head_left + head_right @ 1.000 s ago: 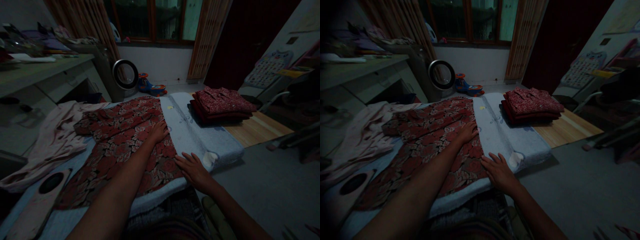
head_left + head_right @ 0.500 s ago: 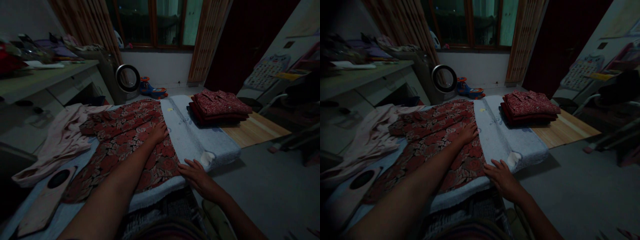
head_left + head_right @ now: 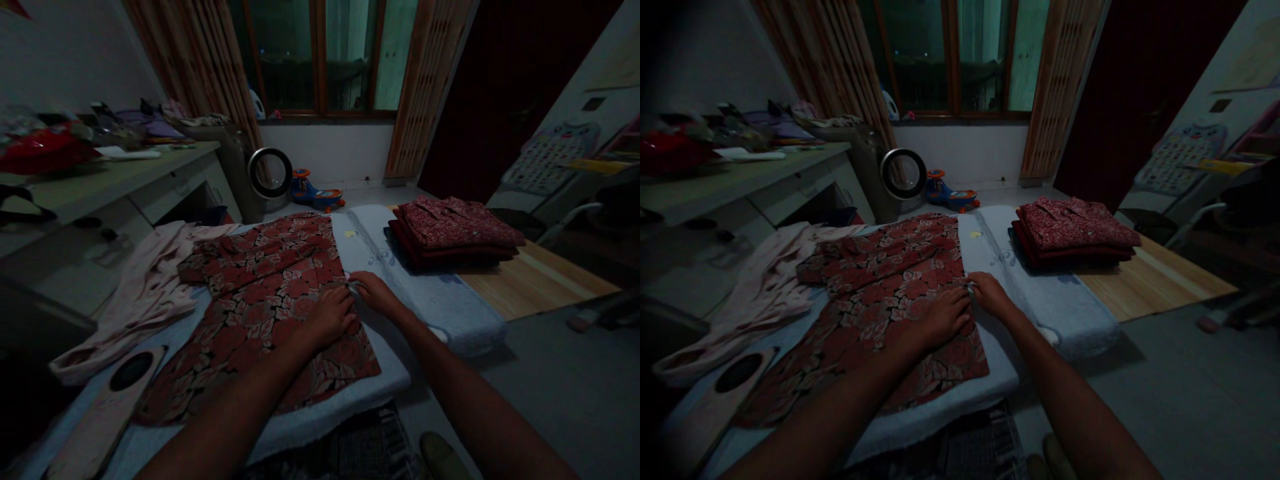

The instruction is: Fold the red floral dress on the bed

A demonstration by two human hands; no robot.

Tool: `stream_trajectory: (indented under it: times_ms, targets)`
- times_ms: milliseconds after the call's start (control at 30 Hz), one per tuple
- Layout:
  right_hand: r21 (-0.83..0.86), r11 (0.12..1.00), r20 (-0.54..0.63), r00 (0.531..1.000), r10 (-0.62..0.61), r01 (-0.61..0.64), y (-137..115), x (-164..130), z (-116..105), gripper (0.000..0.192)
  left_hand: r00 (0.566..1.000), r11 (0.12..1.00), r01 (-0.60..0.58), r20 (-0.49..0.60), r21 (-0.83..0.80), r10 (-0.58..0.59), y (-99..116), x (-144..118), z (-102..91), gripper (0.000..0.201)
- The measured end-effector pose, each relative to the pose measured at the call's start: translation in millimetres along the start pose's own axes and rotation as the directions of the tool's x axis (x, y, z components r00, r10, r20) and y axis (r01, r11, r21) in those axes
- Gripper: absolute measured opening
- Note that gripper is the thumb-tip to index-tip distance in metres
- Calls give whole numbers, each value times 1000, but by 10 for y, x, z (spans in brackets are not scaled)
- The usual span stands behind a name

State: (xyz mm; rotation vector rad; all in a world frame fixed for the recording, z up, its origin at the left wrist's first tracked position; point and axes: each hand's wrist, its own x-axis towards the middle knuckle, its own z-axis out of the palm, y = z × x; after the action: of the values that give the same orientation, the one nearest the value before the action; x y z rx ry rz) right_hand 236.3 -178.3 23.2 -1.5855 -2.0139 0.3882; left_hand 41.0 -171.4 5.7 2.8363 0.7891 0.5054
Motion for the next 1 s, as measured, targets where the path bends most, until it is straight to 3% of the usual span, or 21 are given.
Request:
stream_trajectory:
  times_ms: [167, 533, 733, 867, 1000]
  targets:
    - [-121, 992, 80, 997, -21, 30, 182, 316, 268, 38, 1000, 999, 27, 9, -30, -27, 80, -48, 30, 34]
    - [-212, 972, 29, 994, 105, -96, 380, 723, 306, 26, 998, 996, 57, 27, -64, -55, 58, -68, 67, 39]
    - [-270, 937, -15, 974, 227, -222, 437, 1065, 337, 40, 996, 993, 79, 45, -86, -75, 57, -76, 84, 46]
    - [-285, 932, -15, 973, 230, -224, 435, 1272, 391, 58, 996, 993, 83, 45, -88, -79, 61, -76, 76, 47]
    - [-372, 893, -24, 964, 263, -253, 445, 1446, 409, 53, 995, 990, 88, 55, -105, -83, 59, -76, 72, 48]
